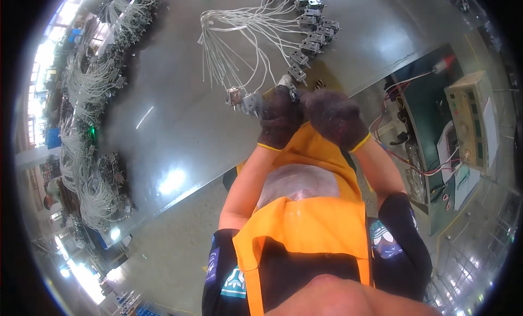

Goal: Manually assembling and organizing wire harnesses into connectors at a factory workbench.

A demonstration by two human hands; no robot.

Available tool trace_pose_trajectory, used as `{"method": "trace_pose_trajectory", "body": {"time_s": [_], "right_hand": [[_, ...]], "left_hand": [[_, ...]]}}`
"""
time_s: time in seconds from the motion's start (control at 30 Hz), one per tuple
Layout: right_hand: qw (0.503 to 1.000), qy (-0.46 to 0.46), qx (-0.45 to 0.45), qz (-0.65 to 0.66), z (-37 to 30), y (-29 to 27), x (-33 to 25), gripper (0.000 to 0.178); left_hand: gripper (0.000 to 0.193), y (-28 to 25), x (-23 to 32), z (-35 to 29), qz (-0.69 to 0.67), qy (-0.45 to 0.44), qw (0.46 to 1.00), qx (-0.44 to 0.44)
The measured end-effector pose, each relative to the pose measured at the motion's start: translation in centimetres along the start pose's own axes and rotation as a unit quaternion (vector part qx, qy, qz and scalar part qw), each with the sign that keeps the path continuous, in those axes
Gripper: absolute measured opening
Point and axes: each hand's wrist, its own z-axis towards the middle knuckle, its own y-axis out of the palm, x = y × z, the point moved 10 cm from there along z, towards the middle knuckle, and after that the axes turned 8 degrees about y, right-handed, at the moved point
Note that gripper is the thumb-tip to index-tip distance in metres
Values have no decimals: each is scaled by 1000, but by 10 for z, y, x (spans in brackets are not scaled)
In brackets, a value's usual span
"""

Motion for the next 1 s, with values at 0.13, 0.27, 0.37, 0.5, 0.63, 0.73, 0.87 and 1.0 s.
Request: {"method": "trace_pose_trajectory", "body": {"time_s": [0.13,0.27,0.37,0.5,0.63,0.73,0.87,1.0], "right_hand": [[999,-13,-11,-36,4,6,-2,30],[997,-44,49,31,-6,-11,-12,31],[947,46,88,307,-17,-16,9,36],[895,45,-88,435,-7,52,-6,47],[928,94,48,357,11,70,14,52],[935,74,104,332,9,66,13,55],[932,95,39,349,6,70,6,57],[896,104,22,431,10,66,-5,57]], "left_hand": [[56,-8,21,8,59,34,998,8],[57,-31,44,-1,103,92,990,26],[58,-78,55,-20,188,177,959,116],[63,-71,32,-31,317,135,938,41],[67,-62,41,-47,237,132,954,128],[69,-76,17,-53,74,-8,972,225],[67,-75,-21,-60,-163,-198,945,204],[69,-45,-32,-78,-359,-297,877,119]]}}
